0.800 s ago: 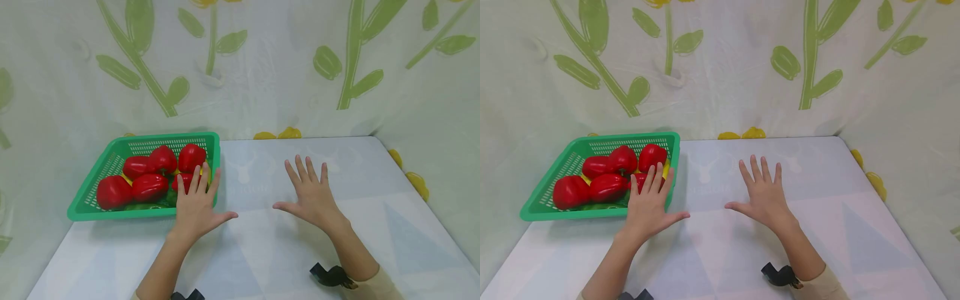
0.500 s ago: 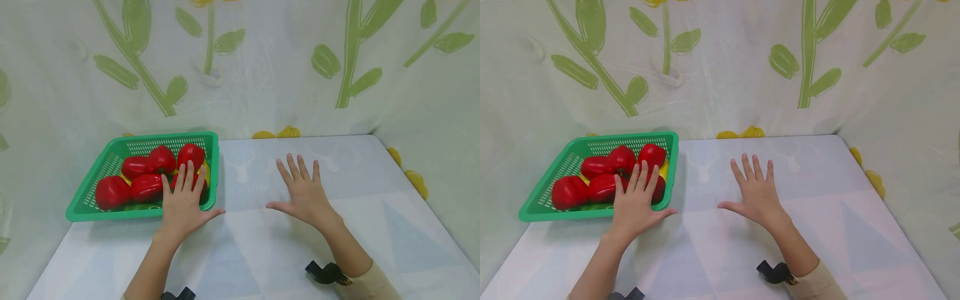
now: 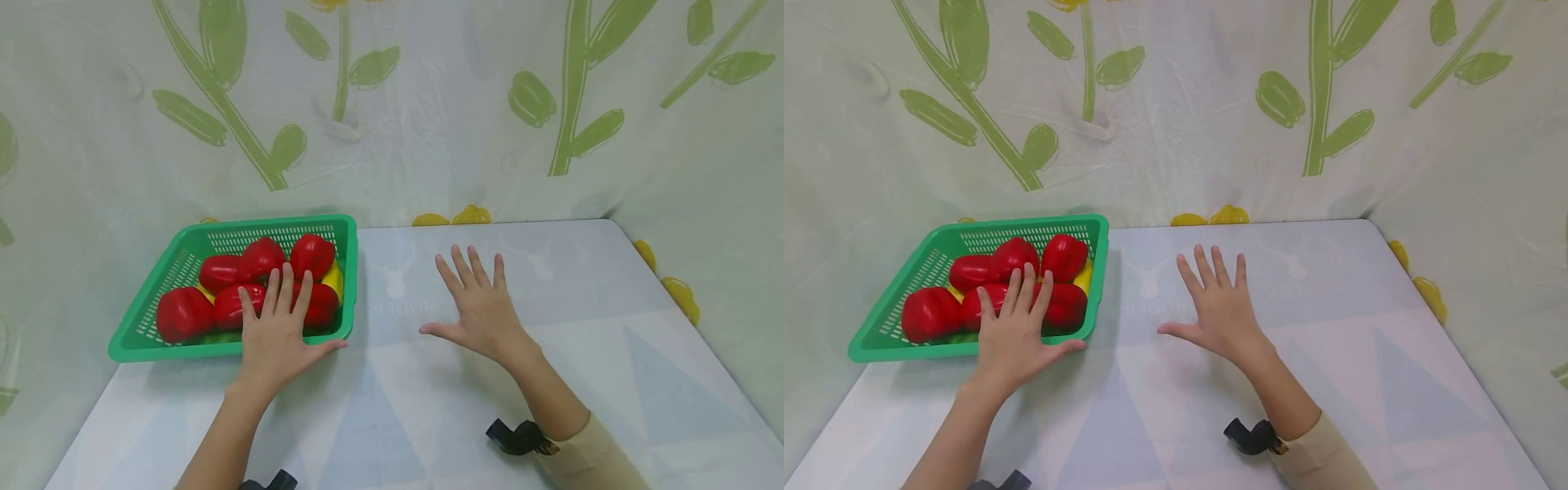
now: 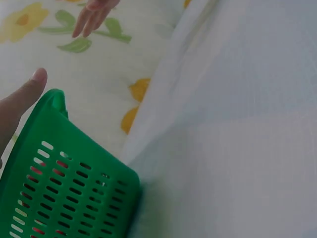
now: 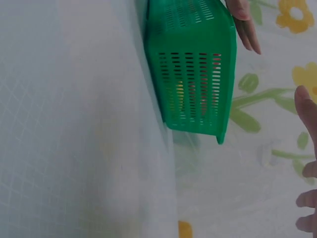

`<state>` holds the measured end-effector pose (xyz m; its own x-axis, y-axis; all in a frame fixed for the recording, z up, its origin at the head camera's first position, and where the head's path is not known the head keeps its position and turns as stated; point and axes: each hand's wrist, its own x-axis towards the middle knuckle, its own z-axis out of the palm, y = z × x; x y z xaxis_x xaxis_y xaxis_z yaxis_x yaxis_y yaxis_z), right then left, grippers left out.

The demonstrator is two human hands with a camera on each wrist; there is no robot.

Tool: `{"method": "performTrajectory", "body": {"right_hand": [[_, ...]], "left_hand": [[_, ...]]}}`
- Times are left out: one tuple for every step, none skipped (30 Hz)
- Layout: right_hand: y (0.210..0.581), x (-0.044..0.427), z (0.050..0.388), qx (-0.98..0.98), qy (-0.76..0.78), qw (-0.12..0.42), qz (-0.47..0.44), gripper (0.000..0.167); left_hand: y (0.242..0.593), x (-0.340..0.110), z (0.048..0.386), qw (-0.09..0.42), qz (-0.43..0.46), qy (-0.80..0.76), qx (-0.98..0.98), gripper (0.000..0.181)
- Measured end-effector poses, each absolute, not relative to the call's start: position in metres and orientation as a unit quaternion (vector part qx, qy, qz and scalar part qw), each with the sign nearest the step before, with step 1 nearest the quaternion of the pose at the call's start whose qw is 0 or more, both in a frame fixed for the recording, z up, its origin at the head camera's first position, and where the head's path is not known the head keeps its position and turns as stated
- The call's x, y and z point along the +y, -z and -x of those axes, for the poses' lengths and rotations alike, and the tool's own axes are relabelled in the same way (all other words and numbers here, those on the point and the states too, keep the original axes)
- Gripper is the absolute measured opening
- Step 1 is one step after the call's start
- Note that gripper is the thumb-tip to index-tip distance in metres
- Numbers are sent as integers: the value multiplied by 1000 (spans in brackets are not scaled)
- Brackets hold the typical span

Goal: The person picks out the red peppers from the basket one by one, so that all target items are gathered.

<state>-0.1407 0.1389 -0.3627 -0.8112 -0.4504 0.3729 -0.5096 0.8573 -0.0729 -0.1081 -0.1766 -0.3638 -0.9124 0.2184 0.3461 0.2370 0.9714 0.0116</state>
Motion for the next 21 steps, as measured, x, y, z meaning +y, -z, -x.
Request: {"method": "performTrajectory", "body": {"right_hand": [[362, 137, 141, -948, -86, 172, -253, 108], [362, 136, 141, -948, -88, 171, -254, 108], [362, 134, 142, -948, -88, 170, -254, 108], [361, 133, 142, -948, -89, 170, -253, 108], [361, 131, 142, -947, -92, 171, -254, 108], [361, 130, 143, -947, -92, 173, -255, 108], [360, 128, 143, -946, -94, 175, -257, 108], [360, 126, 143, -944, -94, 179, -259, 107], [360, 125, 143, -943, -95, 182, -261, 107], [359, 123, 143, -942, -95, 185, -264, 107], [359, 121, 143, -941, -95, 188, -266, 107], [359, 120, 143, -940, -94, 189, -268, 107], [358, 118, 143, -939, -94, 191, -269, 107], [358, 116, 143, -938, -95, 193, -271, 106], [358, 115, 143, -938, -95, 195, -271, 106], [358, 114, 143, -937, -95, 198, -272, 106], [358, 112, 143, -936, -96, 199, -273, 106], [358, 111, 143, -936, -97, 201, -274, 106], [357, 110, 143, -935, -98, 202, -275, 105], [357, 109, 143, -934, -98, 203, -276, 105], [356, 107, 143, -934, -98, 205, -276, 104]], "left_hand": [[364, -179, 108, 170, 113, 30, -979, 111], [364, -181, 107, 166, 110, 33, -979, 111], [364, -183, 107, 163, 108, 35, -980, 112], [363, -185, 107, 159, 106, 38, -981, 112], [363, -186, 107, 157, 104, 40, -981, 112], [363, -188, 106, 156, 102, 39, -982, 112], [363, -191, 106, 158, 101, 38, -982, 112], [363, -193, 106, 160, 100, 36, -981, 112], [363, -195, 105, 161, 99, 35, -981, 112], [362, -197, 105, 163, 99, 34, -981, 112], [362, -199, 104, 165, 99, 33, -981, 112], [362, -201, 104, 168, 99, 32, -980, 112], [362, -203, 103, 170, 99, 31, -980, 112], [362, -205, 103, 171, 100, 32, -980, 112], [362, -207, 102, 171, 100, 33, -980, 112], [361, -209, 102, 172, 99, 33, -979, 112], [361, -210, 101, 173, 99, 33, -979, 112], [361, -212, 100, 173, 97, 32, -980, 113], [360, -214, 99, 173, 96, 32, -980, 113], [360, -216, 98, 172, 94, 33, -980, 113], [359, -218, 97, 171, 92, 33, -980, 114]]}}
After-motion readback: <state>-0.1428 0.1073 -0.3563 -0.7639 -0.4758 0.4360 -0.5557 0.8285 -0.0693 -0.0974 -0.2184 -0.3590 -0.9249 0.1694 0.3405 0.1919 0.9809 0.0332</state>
